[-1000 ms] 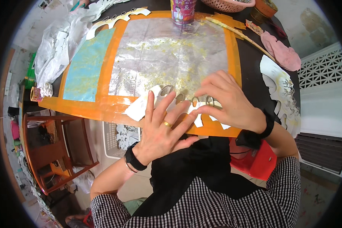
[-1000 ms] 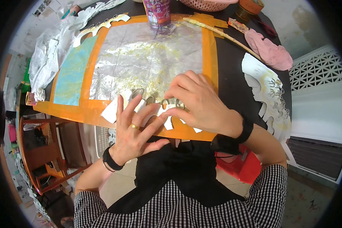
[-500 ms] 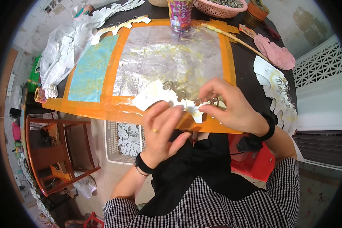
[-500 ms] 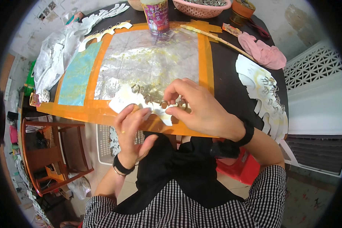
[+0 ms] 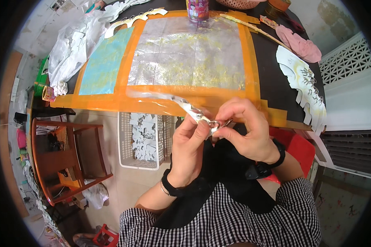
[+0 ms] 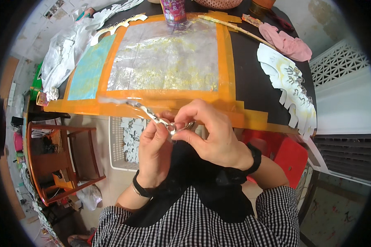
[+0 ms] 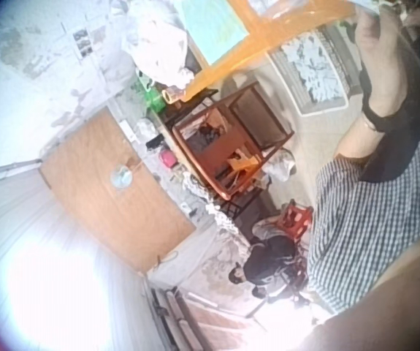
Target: Manually insert metal loops into leather shoe components.
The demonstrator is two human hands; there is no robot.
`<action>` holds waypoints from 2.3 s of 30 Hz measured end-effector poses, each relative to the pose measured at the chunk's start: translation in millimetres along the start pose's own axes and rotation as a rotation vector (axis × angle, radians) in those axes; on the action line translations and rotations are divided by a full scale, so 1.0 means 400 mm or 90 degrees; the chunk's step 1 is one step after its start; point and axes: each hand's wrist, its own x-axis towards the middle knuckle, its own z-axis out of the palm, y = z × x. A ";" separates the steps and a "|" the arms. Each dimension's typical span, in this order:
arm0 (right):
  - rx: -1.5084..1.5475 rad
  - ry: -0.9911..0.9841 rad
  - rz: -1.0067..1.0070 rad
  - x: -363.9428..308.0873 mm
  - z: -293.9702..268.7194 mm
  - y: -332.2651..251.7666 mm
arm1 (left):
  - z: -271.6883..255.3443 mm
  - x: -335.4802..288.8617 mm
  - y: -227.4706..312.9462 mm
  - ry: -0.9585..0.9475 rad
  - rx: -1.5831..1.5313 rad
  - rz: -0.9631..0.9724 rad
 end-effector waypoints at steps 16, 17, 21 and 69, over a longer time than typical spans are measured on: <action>0.185 -0.048 0.067 -0.060 -0.014 0.057 | -0.023 -0.020 0.029 -0.037 -0.204 -0.110; 0.224 -0.066 0.091 -0.065 -0.015 0.060 | -0.030 -0.014 0.033 0.007 -0.167 -0.114; 0.215 -0.088 0.117 -0.056 -0.047 0.039 | -0.089 0.004 0.054 -0.011 0.025 -0.171; -0.200 -0.082 -0.114 0.028 0.014 0.004 | -0.061 -0.046 -0.003 0.094 0.056 0.029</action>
